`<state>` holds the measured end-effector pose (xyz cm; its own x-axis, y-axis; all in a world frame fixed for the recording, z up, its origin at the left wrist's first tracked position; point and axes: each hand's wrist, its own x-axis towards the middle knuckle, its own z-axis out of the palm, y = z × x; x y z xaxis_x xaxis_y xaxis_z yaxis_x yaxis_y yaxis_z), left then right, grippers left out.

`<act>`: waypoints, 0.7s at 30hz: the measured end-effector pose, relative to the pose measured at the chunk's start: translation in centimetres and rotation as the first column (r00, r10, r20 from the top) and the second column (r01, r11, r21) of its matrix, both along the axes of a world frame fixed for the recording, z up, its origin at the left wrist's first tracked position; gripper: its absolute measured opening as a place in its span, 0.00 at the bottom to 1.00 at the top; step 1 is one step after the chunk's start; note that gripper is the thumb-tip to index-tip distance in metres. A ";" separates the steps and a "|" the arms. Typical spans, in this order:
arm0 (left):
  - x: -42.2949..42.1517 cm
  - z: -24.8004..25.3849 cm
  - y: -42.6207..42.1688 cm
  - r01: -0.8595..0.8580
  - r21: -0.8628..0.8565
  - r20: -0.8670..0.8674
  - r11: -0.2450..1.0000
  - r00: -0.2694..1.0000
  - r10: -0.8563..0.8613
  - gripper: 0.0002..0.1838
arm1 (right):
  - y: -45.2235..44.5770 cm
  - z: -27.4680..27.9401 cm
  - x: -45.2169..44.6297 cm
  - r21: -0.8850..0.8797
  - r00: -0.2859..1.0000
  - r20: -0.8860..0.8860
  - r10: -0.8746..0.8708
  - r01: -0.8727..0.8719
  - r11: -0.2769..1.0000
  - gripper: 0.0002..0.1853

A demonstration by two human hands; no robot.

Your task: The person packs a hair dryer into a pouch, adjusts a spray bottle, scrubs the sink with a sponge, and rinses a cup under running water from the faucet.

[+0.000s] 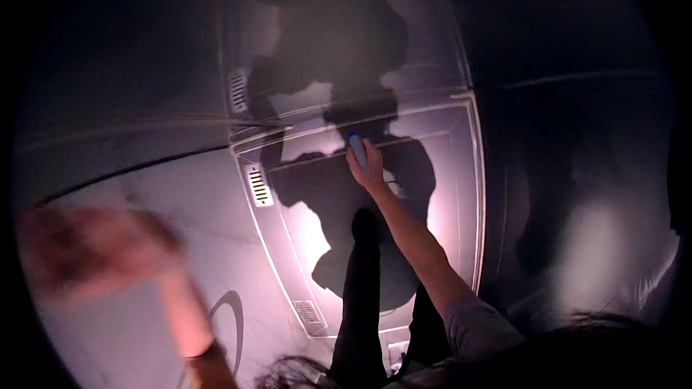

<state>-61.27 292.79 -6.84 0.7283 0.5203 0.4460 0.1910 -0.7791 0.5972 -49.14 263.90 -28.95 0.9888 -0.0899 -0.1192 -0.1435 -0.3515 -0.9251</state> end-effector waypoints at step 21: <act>19.3 -46.3 -50.2 0.852 0.522 -0.612 0.034 0.402 -0.681 0.30 | -33.3 -8.3 -22.0 0.072 0.577 -0.056 -0.815 0.816 0.574 0.20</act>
